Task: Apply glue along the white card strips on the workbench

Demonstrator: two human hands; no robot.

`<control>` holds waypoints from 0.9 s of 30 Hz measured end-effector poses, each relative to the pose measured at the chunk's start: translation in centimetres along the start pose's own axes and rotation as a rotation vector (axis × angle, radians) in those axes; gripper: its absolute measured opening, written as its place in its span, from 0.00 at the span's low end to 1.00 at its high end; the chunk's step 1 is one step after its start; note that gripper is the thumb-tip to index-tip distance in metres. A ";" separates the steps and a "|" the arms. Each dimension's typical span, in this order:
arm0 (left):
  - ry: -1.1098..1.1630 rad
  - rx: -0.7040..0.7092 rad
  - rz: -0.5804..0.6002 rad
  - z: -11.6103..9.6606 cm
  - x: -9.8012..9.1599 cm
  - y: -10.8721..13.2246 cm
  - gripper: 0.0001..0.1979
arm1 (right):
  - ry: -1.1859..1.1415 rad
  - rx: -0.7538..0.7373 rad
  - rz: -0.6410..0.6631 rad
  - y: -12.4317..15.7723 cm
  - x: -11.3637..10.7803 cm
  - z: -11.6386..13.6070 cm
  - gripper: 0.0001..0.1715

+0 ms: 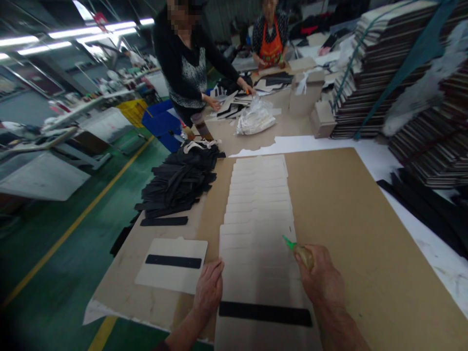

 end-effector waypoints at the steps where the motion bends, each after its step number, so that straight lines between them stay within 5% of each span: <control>1: 0.002 -0.001 0.000 0.0 0.0 0.0 0.22 | 0.017 -0.033 0.009 0.0 0.1 0.3 0.20; 9: 0.000 0.000 0.001 -0.2 -0.2 -0.2 0.22 | 0.181 -0.023 -0.015 0.2 -0.8 0.7 0.17; 15: 0.021 -0.006 0.018 -0.3 -0.3 -0.3 0.21 | 0.151 -0.121 0.062 0.5 0.5 3.3 0.14; 21: 0.053 -0.009 0.015 -0.5 -0.4 -0.4 0.21 | 0.144 -0.060 0.021 0.5 0.4 3.8 0.14; 27: 0.085 0.009 0.005 -0.5 -0.4 -0.4 0.20 | 0.173 -0.075 0.121 0.6 2.1 6.8 0.15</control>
Point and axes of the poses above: each hand's wrist, its own y-axis away from the middle knuckle, its own x-axis out of the palm, z = x × y, the point moved 3 cm from there along -y, towards the middle knuckle, and after that the axes turned 9 degrees about z, right-handed, at the moved point
